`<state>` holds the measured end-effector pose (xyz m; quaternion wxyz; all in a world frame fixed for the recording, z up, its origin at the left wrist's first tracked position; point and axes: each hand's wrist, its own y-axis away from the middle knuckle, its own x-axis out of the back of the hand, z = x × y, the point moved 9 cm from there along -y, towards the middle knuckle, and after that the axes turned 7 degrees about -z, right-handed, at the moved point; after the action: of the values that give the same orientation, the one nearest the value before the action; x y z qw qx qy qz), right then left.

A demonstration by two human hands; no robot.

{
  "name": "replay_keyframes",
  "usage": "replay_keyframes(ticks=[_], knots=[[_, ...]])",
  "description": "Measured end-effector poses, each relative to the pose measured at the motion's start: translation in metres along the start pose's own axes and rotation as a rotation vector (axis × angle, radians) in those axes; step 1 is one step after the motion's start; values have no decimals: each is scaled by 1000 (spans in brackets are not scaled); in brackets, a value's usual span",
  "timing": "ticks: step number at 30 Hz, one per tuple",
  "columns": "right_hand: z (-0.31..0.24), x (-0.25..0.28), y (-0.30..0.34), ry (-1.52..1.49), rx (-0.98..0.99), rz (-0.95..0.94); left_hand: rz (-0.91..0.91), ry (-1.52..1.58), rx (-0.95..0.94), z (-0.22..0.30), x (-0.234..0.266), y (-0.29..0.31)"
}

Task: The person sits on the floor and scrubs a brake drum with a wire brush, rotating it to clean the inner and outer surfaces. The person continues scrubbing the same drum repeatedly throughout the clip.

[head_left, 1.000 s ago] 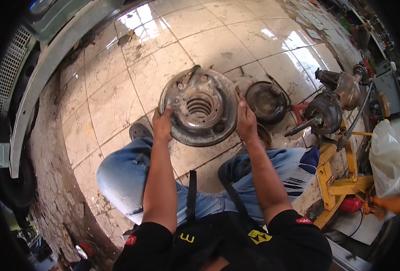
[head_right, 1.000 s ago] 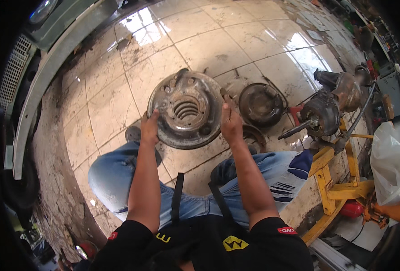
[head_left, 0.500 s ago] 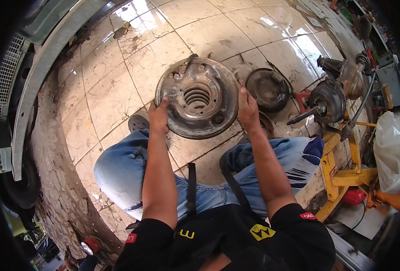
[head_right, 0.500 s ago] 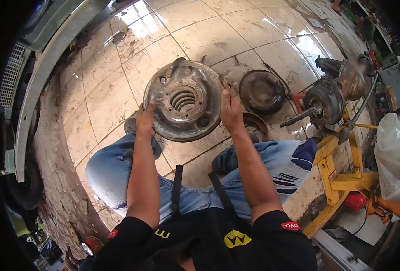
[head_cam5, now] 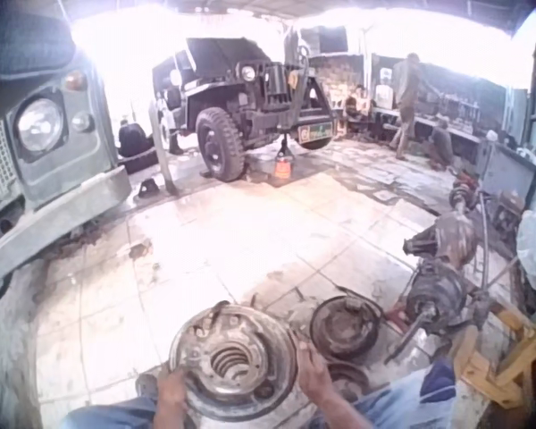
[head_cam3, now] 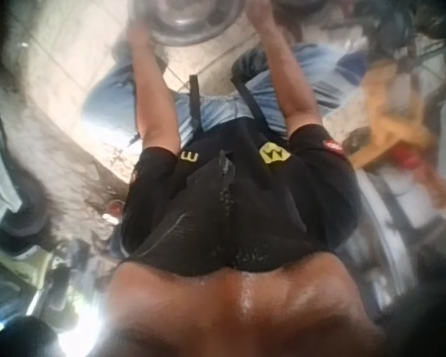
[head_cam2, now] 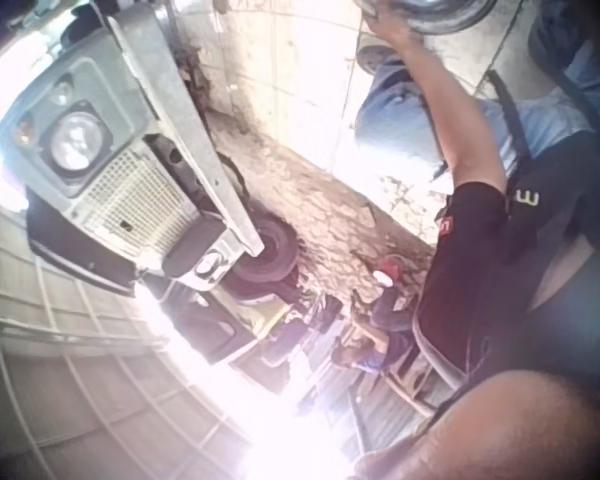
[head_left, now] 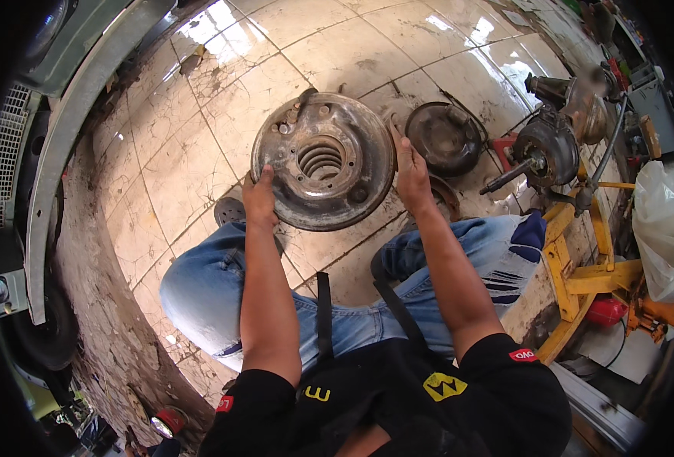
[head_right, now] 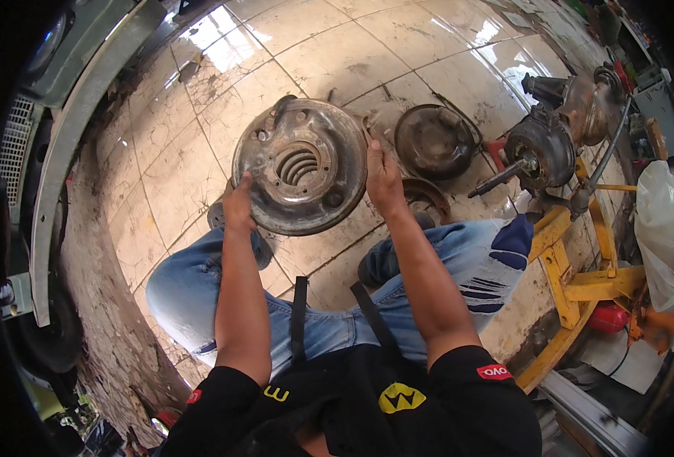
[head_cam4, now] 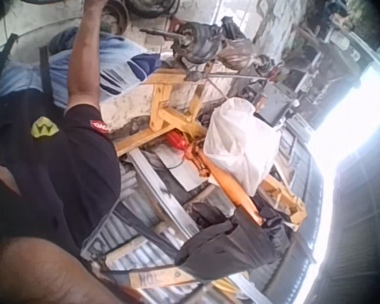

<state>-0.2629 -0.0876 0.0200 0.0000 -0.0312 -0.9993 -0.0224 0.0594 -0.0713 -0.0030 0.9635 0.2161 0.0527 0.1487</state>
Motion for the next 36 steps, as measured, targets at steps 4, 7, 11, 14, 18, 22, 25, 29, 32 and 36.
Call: replay_keyframes(ticks=[4, 7, 11, 14, 18, 22, 25, 29, 32, 36], knots=[[30, 4, -6, 56, -91, -14, -4, -3, 60, -12, 5, -10], [-3, -7, -1, -67, -45, -93, 35, -53, 13, -13, 11, -11], [16, -1, 6, 86, -242, -18, -21, 29, -48, -18, 8, -21], [-15, -4, 4, 80, -36, -17, 20, 66, -24, -12, 8, -10], [17, 3, -2, 134, -51, 1, 2, 90, -39, -12, 2, -16], [3, -3, -3, 147, -39, -61, 5, 42, -28, -12, 9, -15], [5, -2, -6, 112, -49, -100, -14, 47, -57, -10, 3, -14], [-9, -9, -2, 151, -22, -67, 29, 12, -2, -22, 16, -20], [-10, -3, -1, 222, 0, 4, -7, 25, -41, -8, 3, -12], [-23, -8, -2, 172, 37, -58, 1, 128, 4, -14, 6, -13]])
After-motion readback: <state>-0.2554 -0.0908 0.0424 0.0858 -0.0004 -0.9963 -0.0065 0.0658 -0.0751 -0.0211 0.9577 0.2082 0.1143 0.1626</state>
